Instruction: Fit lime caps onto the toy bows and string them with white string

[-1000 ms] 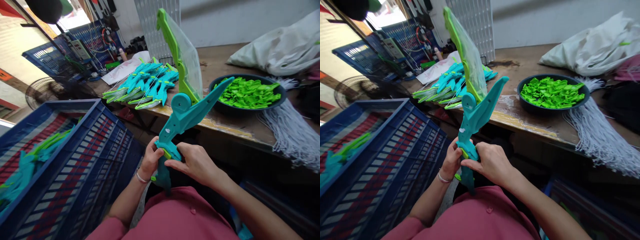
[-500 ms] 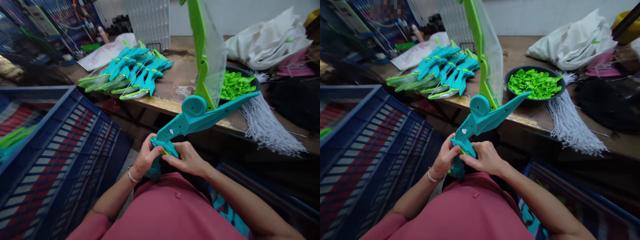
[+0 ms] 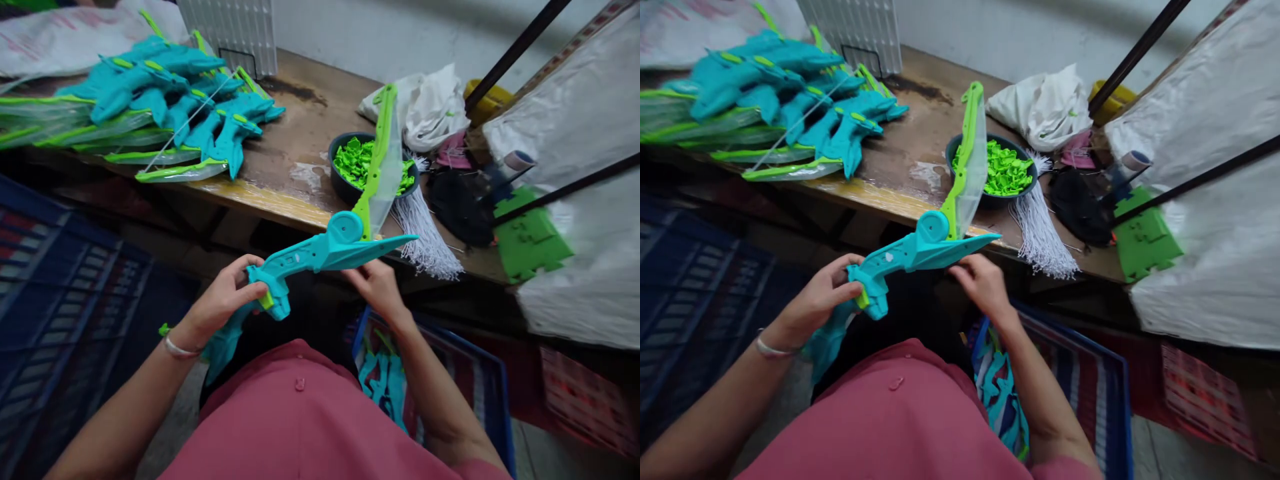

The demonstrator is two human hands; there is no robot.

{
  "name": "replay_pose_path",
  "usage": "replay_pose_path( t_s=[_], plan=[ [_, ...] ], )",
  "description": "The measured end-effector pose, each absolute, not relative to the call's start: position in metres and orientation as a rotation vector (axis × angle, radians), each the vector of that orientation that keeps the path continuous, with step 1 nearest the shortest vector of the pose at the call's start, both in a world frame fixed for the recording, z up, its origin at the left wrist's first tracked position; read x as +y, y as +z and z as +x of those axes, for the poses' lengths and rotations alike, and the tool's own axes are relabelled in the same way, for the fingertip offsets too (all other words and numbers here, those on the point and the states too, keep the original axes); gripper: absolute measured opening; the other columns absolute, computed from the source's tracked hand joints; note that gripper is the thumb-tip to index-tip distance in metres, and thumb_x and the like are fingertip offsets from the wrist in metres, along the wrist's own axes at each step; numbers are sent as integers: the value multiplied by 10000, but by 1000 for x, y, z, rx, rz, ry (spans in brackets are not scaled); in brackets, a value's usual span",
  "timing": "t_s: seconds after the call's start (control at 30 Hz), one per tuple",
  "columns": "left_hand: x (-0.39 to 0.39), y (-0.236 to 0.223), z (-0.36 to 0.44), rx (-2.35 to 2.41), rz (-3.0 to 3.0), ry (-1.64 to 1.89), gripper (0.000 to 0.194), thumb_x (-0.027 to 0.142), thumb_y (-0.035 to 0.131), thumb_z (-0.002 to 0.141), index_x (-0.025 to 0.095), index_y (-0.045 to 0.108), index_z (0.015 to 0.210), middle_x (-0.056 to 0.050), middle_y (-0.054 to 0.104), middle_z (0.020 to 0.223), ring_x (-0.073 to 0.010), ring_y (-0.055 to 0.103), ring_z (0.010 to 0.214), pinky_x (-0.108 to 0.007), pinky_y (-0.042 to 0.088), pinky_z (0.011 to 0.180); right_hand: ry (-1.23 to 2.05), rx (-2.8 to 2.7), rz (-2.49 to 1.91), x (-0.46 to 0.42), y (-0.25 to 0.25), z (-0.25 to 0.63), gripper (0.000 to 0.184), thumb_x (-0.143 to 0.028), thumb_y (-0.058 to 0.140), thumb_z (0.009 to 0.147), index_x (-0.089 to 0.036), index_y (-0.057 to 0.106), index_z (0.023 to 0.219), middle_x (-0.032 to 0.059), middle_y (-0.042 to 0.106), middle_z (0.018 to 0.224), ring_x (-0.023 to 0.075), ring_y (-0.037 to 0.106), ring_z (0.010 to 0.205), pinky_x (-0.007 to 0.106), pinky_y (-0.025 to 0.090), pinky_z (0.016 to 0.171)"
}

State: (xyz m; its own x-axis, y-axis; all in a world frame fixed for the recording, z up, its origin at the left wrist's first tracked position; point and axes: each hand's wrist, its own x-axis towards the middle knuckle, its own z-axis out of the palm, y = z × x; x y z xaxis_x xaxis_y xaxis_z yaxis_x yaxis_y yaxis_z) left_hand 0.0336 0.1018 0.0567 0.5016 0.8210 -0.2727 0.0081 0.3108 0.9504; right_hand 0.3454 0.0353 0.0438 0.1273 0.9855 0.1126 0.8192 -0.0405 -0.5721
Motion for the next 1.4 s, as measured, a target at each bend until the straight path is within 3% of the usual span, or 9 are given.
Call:
replay_pose_path(
  t_s=[0.1,0.2,0.37,0.57,0.77,0.97,1.1,1.3,1.4],
  plan=[
    [98,46,20,867,1041,569,570,392,844,747,190,546,1188,-16,689,807,-176,647,663,-242,531,547,-110,-1570,-2445,37,25,407,277,-347,588,973,-114,662,1105,163,687,1080,239,610,914,315,391,749],
    [89,36,12,809,956,538,643,284,875,695,190,557,1246,-61,712,968,-202,679,842,-259,566,681,-188,-1487,-2642,38,9,447,317,-321,624,949,-61,656,1126,225,679,1065,275,601,874,343,339,697],
    [80,25,10,786,912,636,765,166,873,659,228,561,1354,-114,679,1244,-256,674,1073,-305,585,807,-251,-1467,-2766,41,-5,464,312,-293,530,986,-55,677,1125,234,693,1032,281,611,831,366,322,682],
    [76,8,9,731,967,530,331,216,871,671,126,690,933,-52,701,802,-145,624,632,-237,515,553,-314,-1447,-2776,47,-5,467,421,-378,452,996,-68,722,1086,230,699,916,346,631,804,398,354,658],
    [75,4,7,632,1158,549,349,217,873,657,161,708,959,-45,725,812,-152,639,629,-229,515,540,-318,-1418,-2810,53,2,471,408,-274,394,978,-89,757,1005,202,692,805,347,631,743,402,364,652],
    [70,2,2,527,1336,324,232,168,767,713,167,763,945,-78,781,903,-194,705,757,-268,564,686,-291,-1407,-2821,62,14,470,392,-361,536,973,-48,772,976,206,713,798,291,607,692,359,309,625],
    [64,1,-1,626,1333,344,246,157,727,729,178,743,974,-27,743,788,-140,626,590,-209,490,533,-324,-1364,-2836,64,13,470,364,-262,483,998,-29,762,972,234,728,868,251,595,692,350,280,642],
    [63,-2,4,810,1280,278,192,247,770,698,198,659,847,11,648,622,-149,561,486,-223,452,437,-298,-1359,-2767,58,7,469,335,-410,619,972,-98,741,971,139,726,827,208,563,689,317,288,653],
    [64,-3,7,864,1262,292,222,286,782,688,205,634,832,10,637,611,-154,557,477,-231,452,431,-288,-1349,-2742,53,2,465,297,-383,643,955,-102,726,1010,127,714,828,202,543,688,320,263,655]
  ],
)
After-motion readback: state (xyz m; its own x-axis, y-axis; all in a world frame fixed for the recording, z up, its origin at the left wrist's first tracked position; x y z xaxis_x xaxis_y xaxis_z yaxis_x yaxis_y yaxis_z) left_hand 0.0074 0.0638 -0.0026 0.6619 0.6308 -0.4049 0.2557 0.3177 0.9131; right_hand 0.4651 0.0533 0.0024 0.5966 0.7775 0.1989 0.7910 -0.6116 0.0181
